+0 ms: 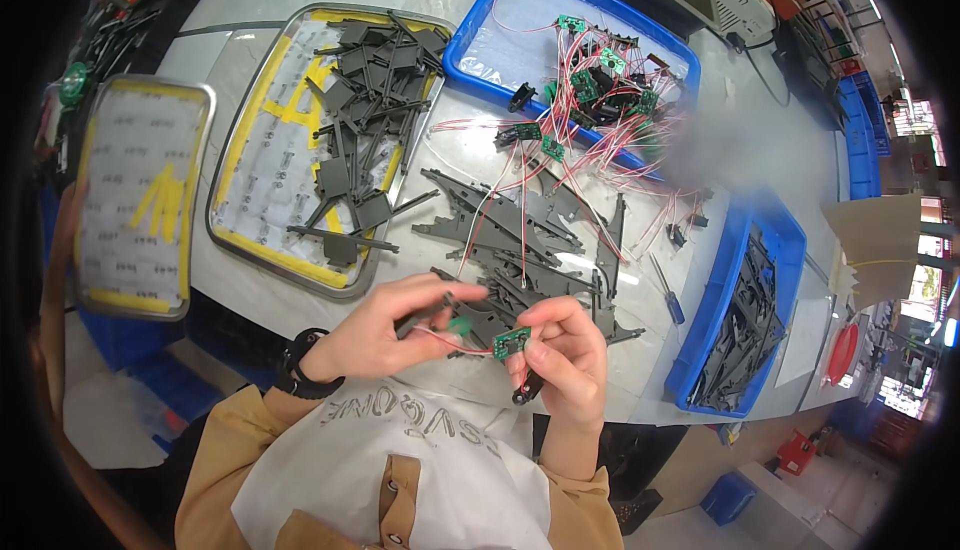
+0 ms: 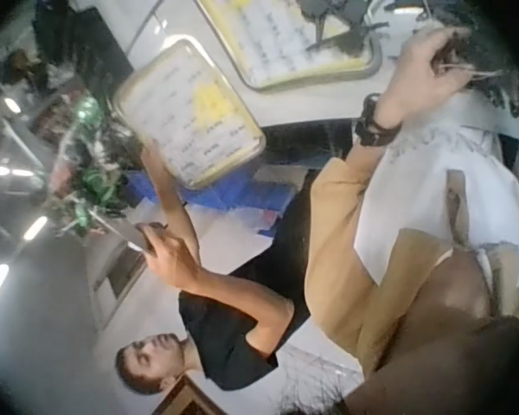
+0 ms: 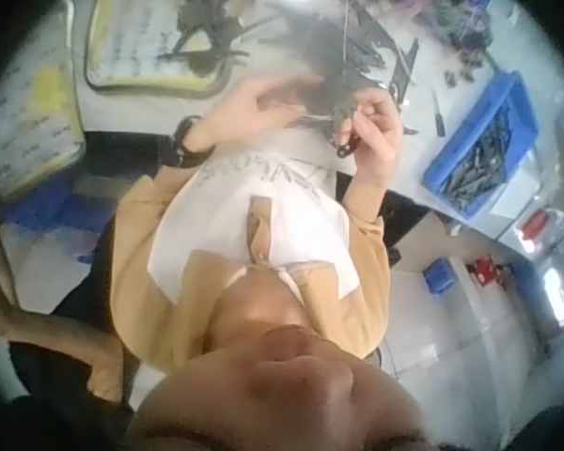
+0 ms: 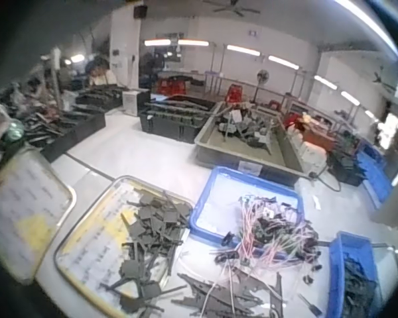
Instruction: The person assembles electronic components by hand, threading wires and circuit parts into plastic casing pieces and snapping the plastic components together.
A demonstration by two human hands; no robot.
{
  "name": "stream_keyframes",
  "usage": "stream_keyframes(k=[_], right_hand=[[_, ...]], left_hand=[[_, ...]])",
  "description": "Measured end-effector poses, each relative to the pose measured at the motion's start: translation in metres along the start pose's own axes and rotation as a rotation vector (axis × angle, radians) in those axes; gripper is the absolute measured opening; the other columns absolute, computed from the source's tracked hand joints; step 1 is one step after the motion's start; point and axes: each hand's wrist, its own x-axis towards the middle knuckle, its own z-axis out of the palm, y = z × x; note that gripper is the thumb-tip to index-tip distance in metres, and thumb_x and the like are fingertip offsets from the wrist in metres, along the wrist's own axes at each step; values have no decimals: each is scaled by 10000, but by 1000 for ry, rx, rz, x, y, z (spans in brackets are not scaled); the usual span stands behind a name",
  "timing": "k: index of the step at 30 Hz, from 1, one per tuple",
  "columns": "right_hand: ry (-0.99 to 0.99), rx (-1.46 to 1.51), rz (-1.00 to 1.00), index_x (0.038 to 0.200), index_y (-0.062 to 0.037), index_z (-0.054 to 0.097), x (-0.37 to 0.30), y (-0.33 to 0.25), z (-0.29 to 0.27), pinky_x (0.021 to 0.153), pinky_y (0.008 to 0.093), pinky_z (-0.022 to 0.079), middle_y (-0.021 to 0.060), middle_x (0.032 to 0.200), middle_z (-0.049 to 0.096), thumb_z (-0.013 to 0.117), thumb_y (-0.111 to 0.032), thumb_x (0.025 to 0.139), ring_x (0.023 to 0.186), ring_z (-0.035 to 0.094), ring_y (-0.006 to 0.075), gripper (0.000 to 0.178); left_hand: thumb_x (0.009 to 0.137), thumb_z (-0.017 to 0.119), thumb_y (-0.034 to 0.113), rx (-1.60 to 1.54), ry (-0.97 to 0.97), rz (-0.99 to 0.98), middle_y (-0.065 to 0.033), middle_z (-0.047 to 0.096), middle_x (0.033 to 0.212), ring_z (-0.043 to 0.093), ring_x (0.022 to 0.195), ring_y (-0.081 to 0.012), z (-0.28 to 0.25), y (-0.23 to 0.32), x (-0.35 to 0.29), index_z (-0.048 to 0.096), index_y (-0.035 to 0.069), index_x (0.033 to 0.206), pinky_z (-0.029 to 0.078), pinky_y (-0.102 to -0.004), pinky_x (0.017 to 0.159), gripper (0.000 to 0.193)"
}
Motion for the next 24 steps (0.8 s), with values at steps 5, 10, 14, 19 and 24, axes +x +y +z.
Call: stream_keyframes(k=[5,10,14,19,24], right_hand=[[-9,89,38,980,28,457,2,-3,0,468,228,396,113,679,553,515,-50,796,508,505,135,208],[13,140,18,988,28,445,1,-4,0,448,234,387,114,662,546,508,-53,802,482,494,136,212],[-41,211,40,988,28,445,3,-3,1,432,237,379,114,648,542,502,-56,807,472,491,138,208],[-27,152,55,985,39,453,4,-7,3,428,226,375,106,646,548,511,-54,799,473,490,125,216],[36,27,80,986,51,469,2,-9,4,436,214,375,96,650,557,517,-51,792,475,487,109,224]], left_hand=[[770,601,49,-141,-371,77,-85,527,1107,522,860,-117,3,-15,5,575,18,1047,418,-231,692,280],[773,606,55,-473,-245,-187,-83,531,1093,517,873,-110,9,-3,0,583,12,1027,415,-240,722,259],[761,617,35,-108,-106,-43,-72,542,1051,523,892,-114,5,13,7,591,7,1010,424,-254,752,251],[762,618,36,-204,-179,77,-58,563,951,527,834,-112,8,9,18,599,-1,908,429,-249,716,152],[760,624,35,-290,-168,52,-51,575,889,531,790,-109,15,7,19,575,-14,848,427,-241,699,113]])
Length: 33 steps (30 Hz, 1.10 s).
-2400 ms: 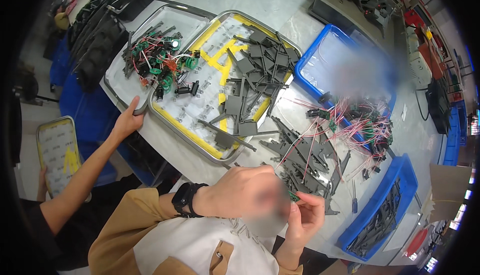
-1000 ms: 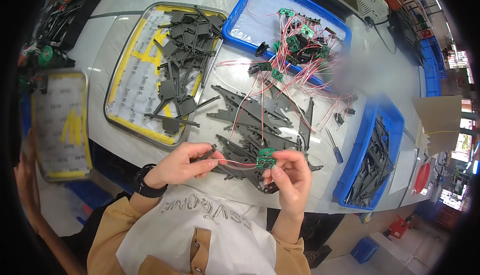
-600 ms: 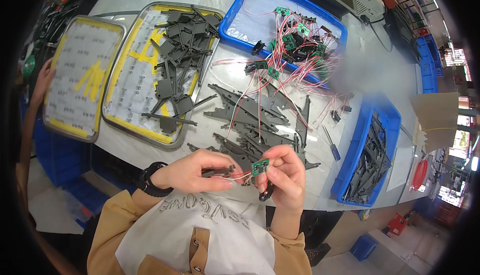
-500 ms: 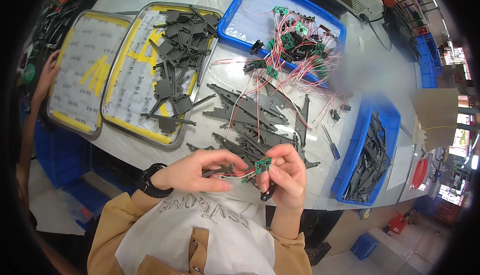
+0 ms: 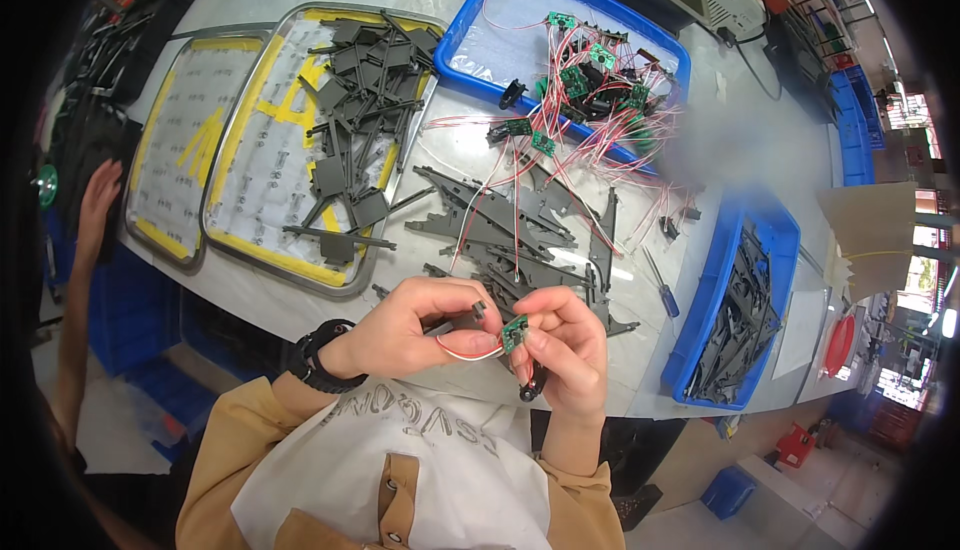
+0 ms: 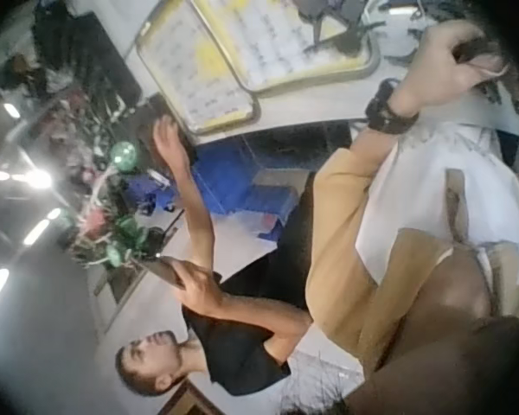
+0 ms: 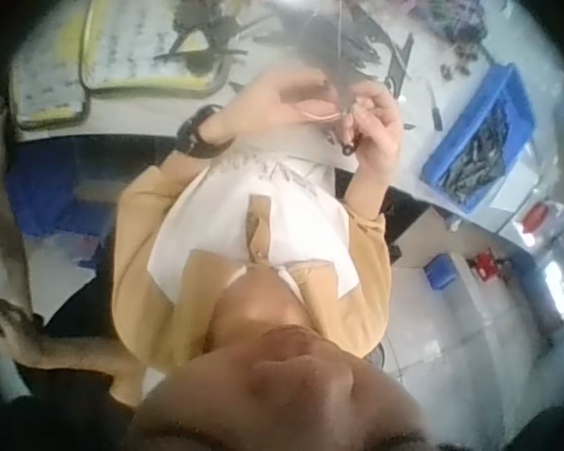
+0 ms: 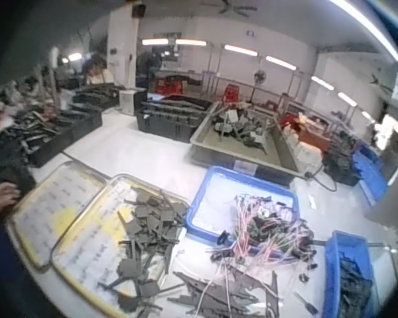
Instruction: The person assembles electronic components by hand, threading wires and circuit parts into plastic casing pieces and snapping the plastic components together.
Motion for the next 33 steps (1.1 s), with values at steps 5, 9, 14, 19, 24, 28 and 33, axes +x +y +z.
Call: stream_keyframes(k=[5,9,14,19,24,28,33], right_hand=[[-12,0,-10,986,61,481,-2,-2,-2,443,207,372,98,659,563,512,-45,792,479,486,106,223],[-27,-18,-25,974,73,476,-2,-2,0,429,201,360,100,653,560,501,-26,783,466,476,101,217],[-143,33,31,891,103,489,-8,-8,2,358,203,315,96,585,531,491,31,718,388,424,90,187],[-191,24,-28,839,123,490,-20,-18,-6,331,206,299,83,514,492,501,31,671,347,398,85,192],[-94,-105,-196,794,45,427,-23,-29,-23,284,208,222,32,438,403,538,-41,715,302,334,61,161],[158,-407,-153,864,42,475,-12,-26,-41,348,189,288,39,512,473,560,-73,740,370,395,63,189],[272,-1589,-381,1125,25,482,-9,-26,-17,761,343,428,117,887,576,579,-27,749,860,561,237,392]], left_hand=[[765,609,19,-246,-22,-136,-27,542,822,460,681,-82,4,14,2,555,-4,872,392,-212,633,122],[761,615,29,1,-48,-6,-18,515,794,415,631,-71,2,1,2,540,-7,846,365,-203,593,119],[735,637,42,121,-309,11,-39,513,808,441,621,-96,-13,17,0,514,-12,798,373,-219,575,148],[746,629,96,563,-311,84,-64,478,726,450,621,-164,-24,25,-12,512,-12,786,377,-271,575,165],[828,564,223,330,-256,35,-69,469,607,456,591,-213,-31,26,-28,507,8,805,357,-318,549,224],[853,529,195,327,-143,-155,-101,492,602,484,535,-246,-34,15,-35,497,-1,836,361,-335,500,199],[841,527,168,665,46,-86,-127,520,626,528,592,-290,-27,-2,-36,484,-2,812,381,-374,520,177]])
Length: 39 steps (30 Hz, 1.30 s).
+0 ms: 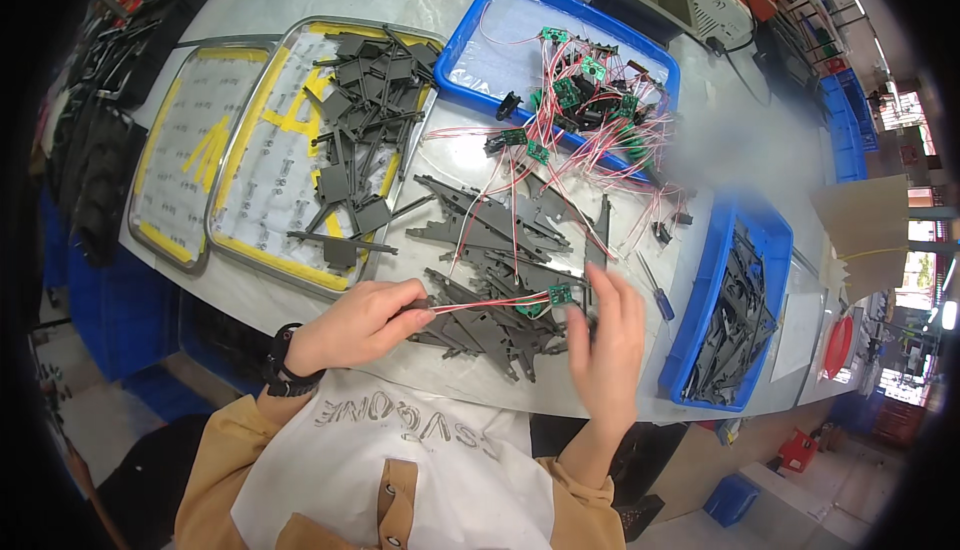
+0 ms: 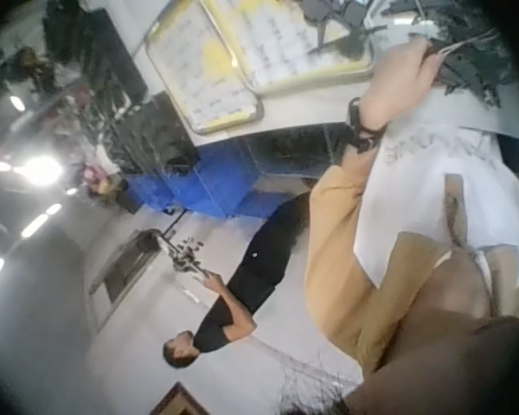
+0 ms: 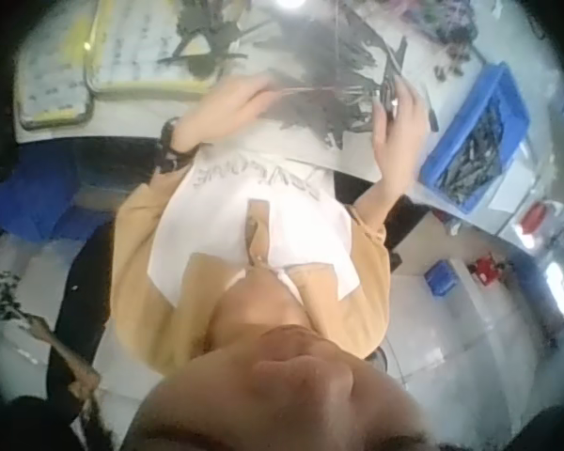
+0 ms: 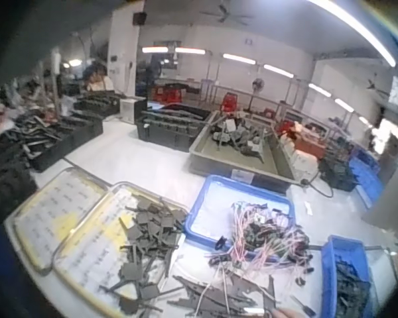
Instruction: The person assembles electronic components by hand, threading wires and circuit parts into plastic casing pieces and snapping the plastic components together.
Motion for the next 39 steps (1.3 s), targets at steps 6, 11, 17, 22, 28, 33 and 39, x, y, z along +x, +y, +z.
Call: stream_keyframes(k=[6,11,17,22,28,33,39], right_hand=[[-208,377,-264,989,8,570,0,-37,33,646,334,437,102,691,579,624,-46,721,606,539,227,279],[-152,527,-203,763,4,624,-2,-22,23,406,241,290,36,539,477,633,-21,695,440,402,119,73],[-110,583,-226,831,7,618,-2,-45,31,409,240,328,46,576,515,641,-6,690,447,441,118,144],[-30,633,-210,793,18,563,1,-51,38,398,214,344,49,612,563,587,39,749,451,469,94,55],[-81,855,-52,835,20,529,-10,-51,38,399,158,354,38,578,565,547,30,794,460,514,55,45],[-144,792,-29,829,21,541,-12,-54,33,409,159,378,60,609,598,564,24,790,515,572,69,45],[23,864,39,798,34,553,-16,-69,41,399,170,387,84,638,614,599,20,769,517,570,73,56]], left_hand=[[825,554,148,-225,39,48,-122,517,621,518,549,-272,0,29,4,489,0,806,382,-350,505,162],[822,567,170,-394,-72,-82,-90,471,568,428,490,-188,-14,21,-10,487,-4,772,335,-283,464,198],[839,550,181,-411,-11,-75,-65,417,552,366,494,-133,-6,30,-4,471,-2,778,316,-270,465,208],[860,532,197,-663,111,38,-26,509,684,439,537,-90,7,28,-5,481,19,853,365,-238,479,185],[926,382,234,-1511,-103,-277,-70,507,801,539,636,-131,8,29,-12,418,47,994,456,-258,504,202],[945,322,301,-1669,-58,-185,-90,488,817,551,694,-168,25,38,-22,369,53,1042,511,-347,653,270],[877,496,114,-812,508,98,-86,522,843,537,710,-154,37,51,-22,495,-18,960,475,-288,675,155]])
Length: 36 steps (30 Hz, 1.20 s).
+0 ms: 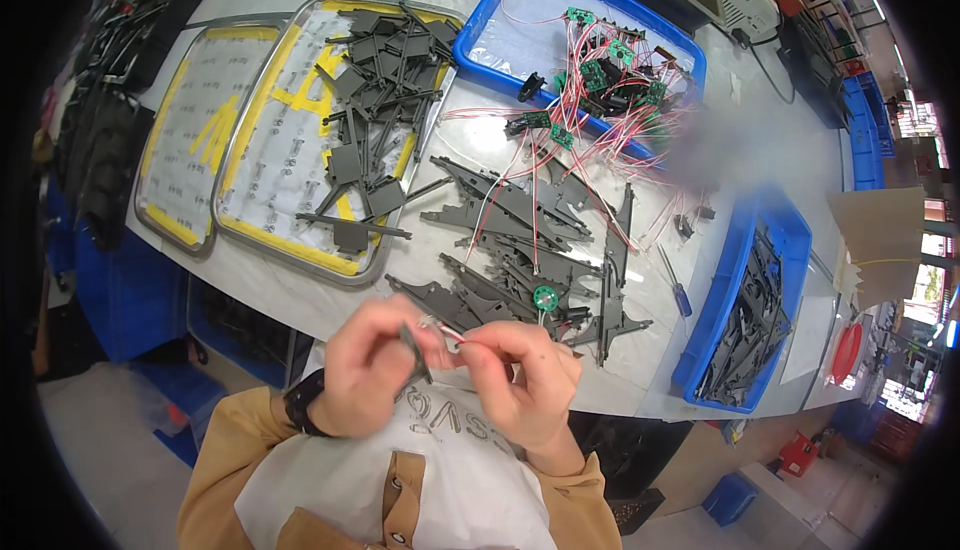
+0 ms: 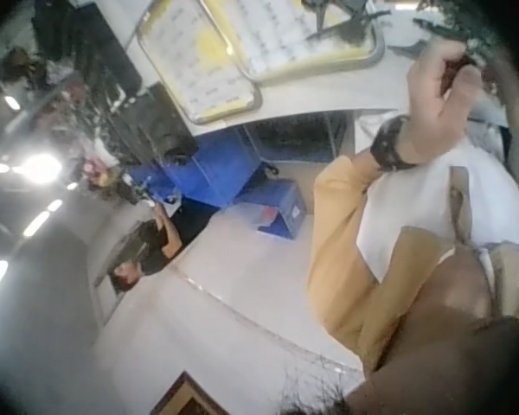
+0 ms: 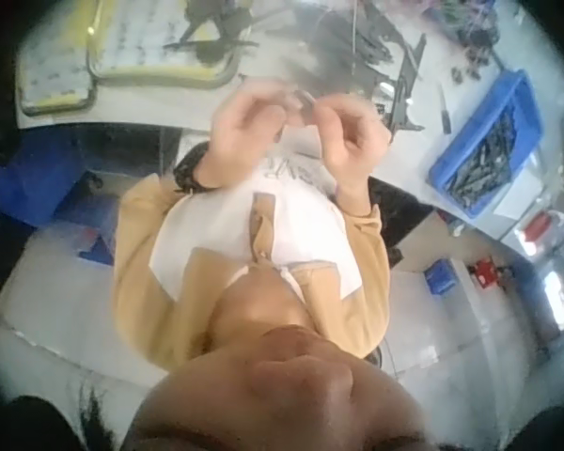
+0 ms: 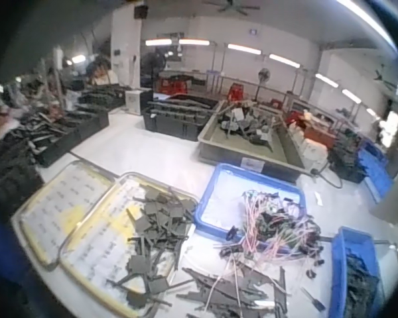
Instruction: The person assembles electronic components by hand, threading wires and circuit parts into plastic casing pieces and snapping the plastic components together.
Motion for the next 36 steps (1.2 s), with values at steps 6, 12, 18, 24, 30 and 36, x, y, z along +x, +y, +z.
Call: stream_keyframes(k=[6,12,18,24,30,36], right_hand=[[73,-182,-413,859,42,578,9,-2,9,399,194,381,98,674,606,676,43,684,483,510,110,201],[86,-208,-544,882,27,589,9,-2,6,415,238,404,104,701,600,672,72,659,516,533,147,242],[152,-263,-540,940,-14,557,-1,-2,4,409,236,398,65,700,548,685,50,653,497,515,142,321],[103,-329,-632,913,-28,559,4,-2,8,384,235,373,35,661,501,700,77,586,448,463,143,371],[149,-366,-668,875,-31,566,3,1,8,369,226,351,23,651,496,694,81,567,446,456,131,351],[148,-356,-683,841,-29,563,5,0,8,359,224,338,14,620,495,686,86,562,423,447,123,325]], left_hand=[[785,592,53,239,59,288,-107,591,800,539,648,-154,2,3,9,555,-24,935,442,-243,585,172],[784,593,52,176,97,280,-116,594,844,532,657,-148,6,-2,9,554,-26,940,443,-242,592,179],[782,595,50,135,89,175,-103,588,839,522,684,-139,3,4,9,558,-20,961,434,-235,634,196],[809,564,5,-123,-53,-31,-92,558,945,544,854,-132,1,9,14,550,-24,989,448,-250,744,182],[832,533,-15,-398,-134,-193,-78,541,1001,535,917,-126,-4,6,14,540,-29,1013,446,-260,802,182],[826,553,14,-317,-104,-143,-73,559,946,530,875,-107,-1,5,14,555,-26,1019,435,-237,751,197]])
